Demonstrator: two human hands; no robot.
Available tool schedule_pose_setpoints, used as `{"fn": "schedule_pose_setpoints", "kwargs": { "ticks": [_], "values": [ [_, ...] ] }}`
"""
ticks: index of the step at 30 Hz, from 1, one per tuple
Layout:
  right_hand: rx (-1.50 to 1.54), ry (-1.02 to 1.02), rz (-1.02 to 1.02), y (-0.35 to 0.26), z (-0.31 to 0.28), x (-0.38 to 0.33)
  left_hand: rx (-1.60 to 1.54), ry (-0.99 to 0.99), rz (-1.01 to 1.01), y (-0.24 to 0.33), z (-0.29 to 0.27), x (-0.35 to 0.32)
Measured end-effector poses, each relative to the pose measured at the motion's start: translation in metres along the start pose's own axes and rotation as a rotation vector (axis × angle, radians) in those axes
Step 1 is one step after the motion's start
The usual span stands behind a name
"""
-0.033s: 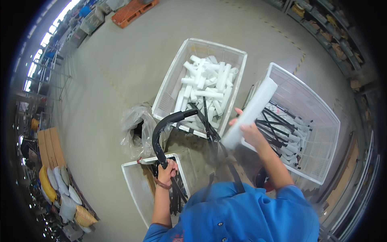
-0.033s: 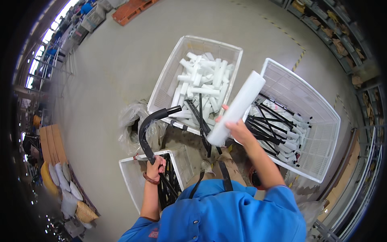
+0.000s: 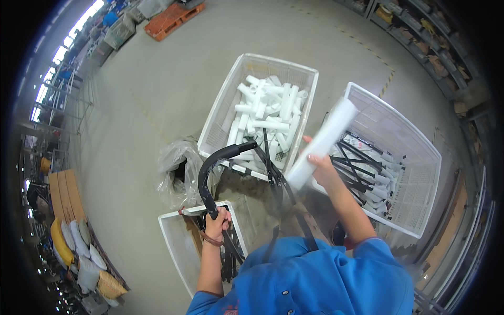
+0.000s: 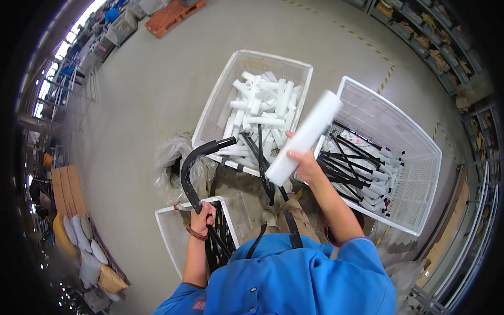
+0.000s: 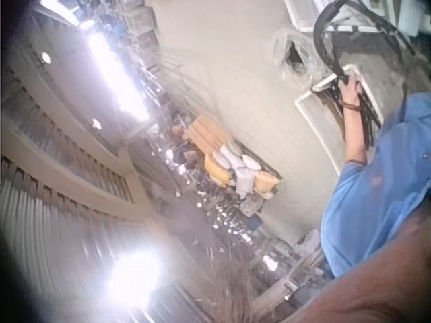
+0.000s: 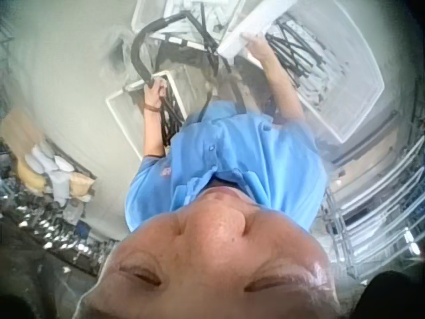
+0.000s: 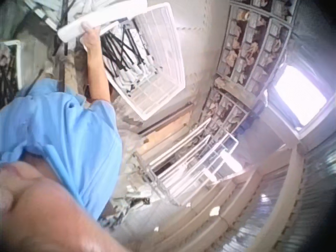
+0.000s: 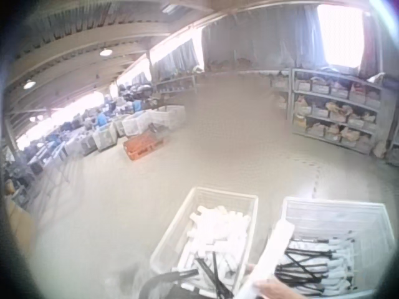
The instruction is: The person repeatedly picks black curved rods from a basket, dips them into a small red bucket, and then inserts white plastic caps onto the rod ends. The assembled units are placed into a white basket. The process is repeated continuously throughout the clip.
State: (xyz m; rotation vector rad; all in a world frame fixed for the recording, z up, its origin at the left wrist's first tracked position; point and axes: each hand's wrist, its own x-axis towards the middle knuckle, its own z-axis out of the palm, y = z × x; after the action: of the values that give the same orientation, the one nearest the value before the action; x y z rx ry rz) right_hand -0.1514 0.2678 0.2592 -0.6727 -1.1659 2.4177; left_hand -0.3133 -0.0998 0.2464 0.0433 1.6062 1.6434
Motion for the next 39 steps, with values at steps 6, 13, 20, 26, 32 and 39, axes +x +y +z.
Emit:
{"fn": "schedule_pose_setpoints", "kwargs": {
  "ticks": [6, 13, 20, 26, 32, 39],
  "values": [
    [-0.828, 0.253, -0.477, 0.007, -0.032, -0.063, 0.017, -0.142, 0.034, 0.025, -0.010, -0.043],
    [-1.406, 0.356, -0.583, -0.012, -0.062, -0.144, 0.026, -0.205, 0.017, 0.043, -0.002, -0.100],
    [-1.452, 0.310, -0.660, -0.017, -0.085, -0.140, 0.100, -0.172, 0.040, 0.044, 0.038, -0.131],
    [-1.448, 0.281, -0.748, -0.045, -0.104, -0.146, 0.208, -0.102, -0.041, 0.029, 0.103, -0.130],
    [-1.637, 0.341, -0.840, -0.094, -0.122, -0.160, 0.314, -0.031, -0.003, 0.007, 0.151, -0.133],
    [-1.818, 0.304, -0.803, -0.126, -0.126, -0.163, 0.327, -0.042, 0.004, -0.013, 0.179, -0.141]
  ]
}}
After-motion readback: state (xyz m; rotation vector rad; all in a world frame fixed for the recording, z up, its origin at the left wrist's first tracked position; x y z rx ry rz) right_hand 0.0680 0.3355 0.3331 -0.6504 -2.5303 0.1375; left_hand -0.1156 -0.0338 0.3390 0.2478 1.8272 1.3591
